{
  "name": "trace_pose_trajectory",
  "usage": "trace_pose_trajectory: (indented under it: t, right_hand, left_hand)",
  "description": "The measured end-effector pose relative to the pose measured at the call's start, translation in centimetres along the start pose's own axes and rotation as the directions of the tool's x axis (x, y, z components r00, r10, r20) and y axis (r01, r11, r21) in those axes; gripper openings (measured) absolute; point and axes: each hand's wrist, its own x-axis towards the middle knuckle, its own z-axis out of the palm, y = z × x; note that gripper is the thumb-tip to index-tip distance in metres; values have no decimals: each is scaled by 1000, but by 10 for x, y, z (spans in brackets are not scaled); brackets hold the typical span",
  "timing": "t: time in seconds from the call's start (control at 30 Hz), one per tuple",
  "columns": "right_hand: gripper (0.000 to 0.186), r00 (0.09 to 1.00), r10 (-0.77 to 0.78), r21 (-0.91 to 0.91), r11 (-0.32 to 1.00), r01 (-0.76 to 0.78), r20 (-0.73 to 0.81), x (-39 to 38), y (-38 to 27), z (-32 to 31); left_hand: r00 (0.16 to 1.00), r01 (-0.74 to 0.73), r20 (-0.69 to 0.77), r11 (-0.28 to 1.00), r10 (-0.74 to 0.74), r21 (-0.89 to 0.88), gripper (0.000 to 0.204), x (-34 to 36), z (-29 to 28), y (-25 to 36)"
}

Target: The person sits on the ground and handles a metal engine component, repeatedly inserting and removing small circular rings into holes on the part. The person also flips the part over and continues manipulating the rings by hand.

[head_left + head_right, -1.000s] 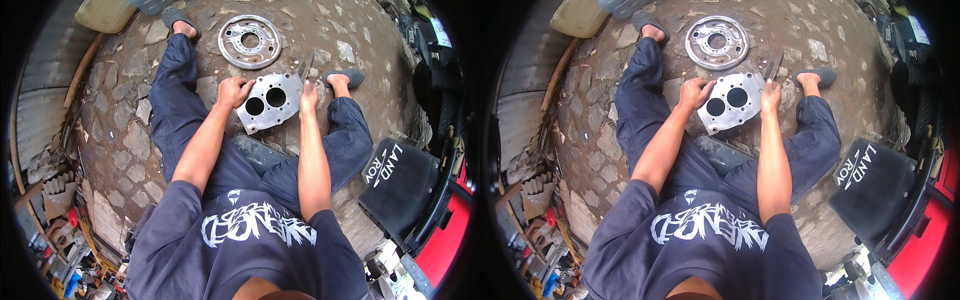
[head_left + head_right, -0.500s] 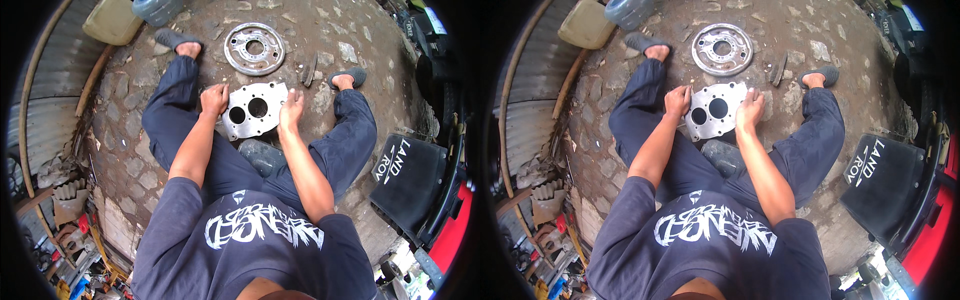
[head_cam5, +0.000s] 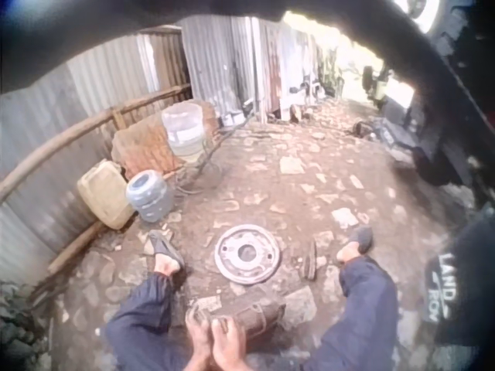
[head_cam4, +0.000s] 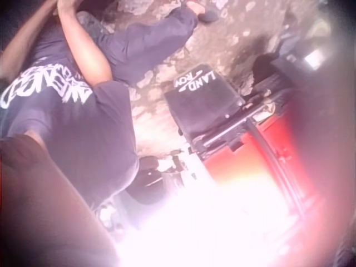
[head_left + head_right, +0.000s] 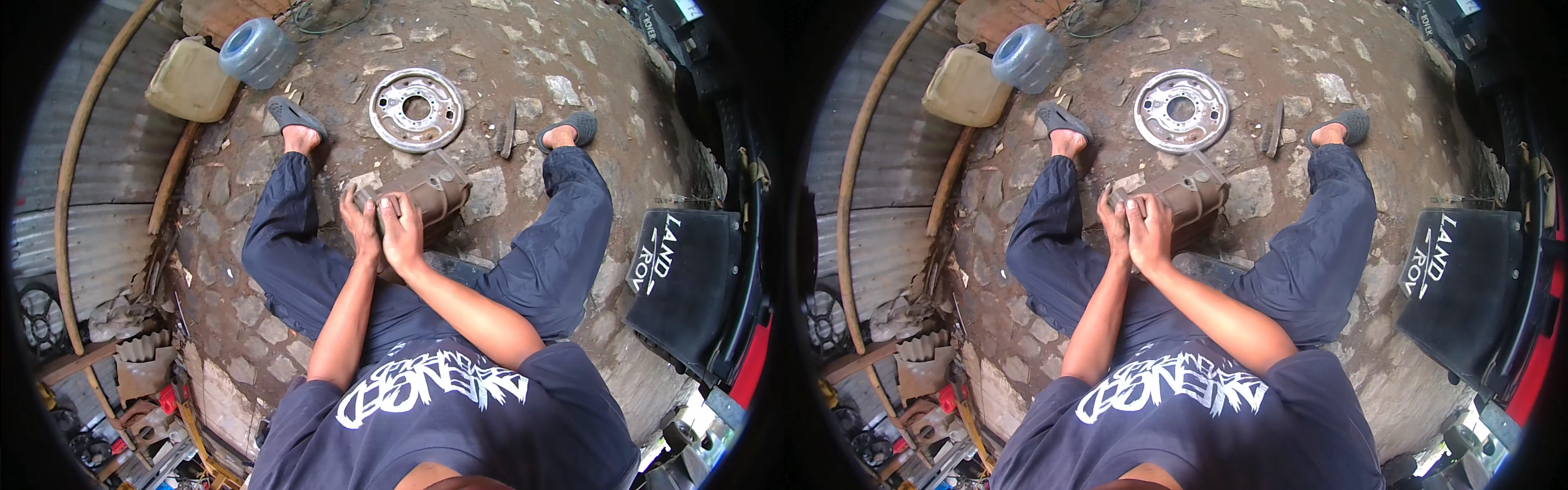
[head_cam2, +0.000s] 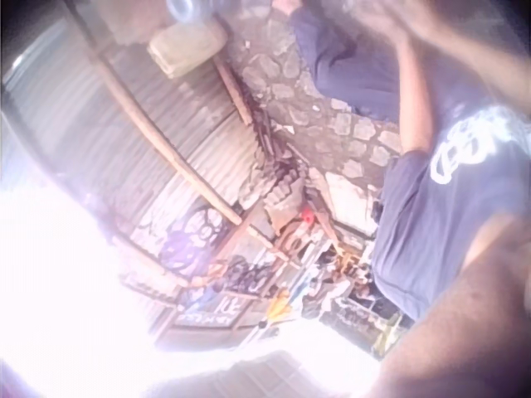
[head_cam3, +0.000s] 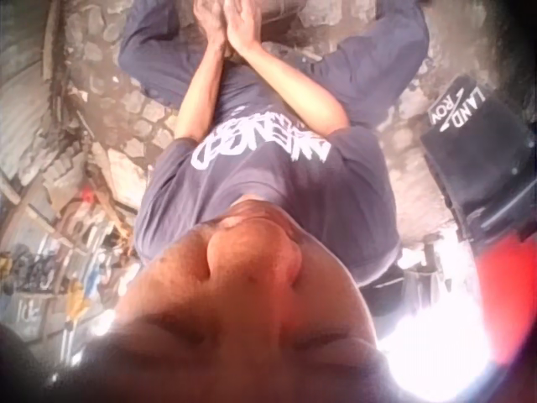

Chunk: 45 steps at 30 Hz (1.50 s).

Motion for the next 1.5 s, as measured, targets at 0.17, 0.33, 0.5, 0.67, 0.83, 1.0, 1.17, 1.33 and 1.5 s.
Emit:
trace_pose_trajectory:
  t: [0.17,0.33,0.5,0.67,0.83,1.0,1.17,1.33,1.5]
  right_hand:
    - [40,922,-62,-40,998,50,-382,84,23,-67]
    - [51,996,75,-519,854,-41,45,168,73,-89]
    - [70,931,222,-335,935,-118,290,200,132,-88]
    - [71,933,240,-417,902,-112,268,239,189,-116]
    - [63,944,214,-350,929,-118,250,220,195,-92]
    - [47,981,149,-410,908,-85,126,170,115,-75]
    - [41,922,376,-194,902,-387,-93,177,142,-110]
    - [42,887,448,111,893,-437,-114,163,165,-153]
    - [54,899,383,-470,766,-438,-213,159,146,-178]
  left_hand:
    - [984,150,-83,983,-159,-106,86,-10,-17,11]
    - [887,440,-184,896,-423,63,97,-12,-12,39]
    - [623,746,-197,651,-757,-142,111,-14,-3,59]
    - [705,646,-220,739,-674,-193,99,-14,2,65]
    - [736,499,-7,550,-677,-669,86,-24,-7,47]
    - [740,523,3,572,-673,-632,81,-33,-27,43]
    - [824,469,37,644,-566,-604,83,-25,-5,37]
    - [876,446,1,808,-483,-384,90,-27,21,90]
    - [912,405,-81,914,-403,6,96,-18,46,110]
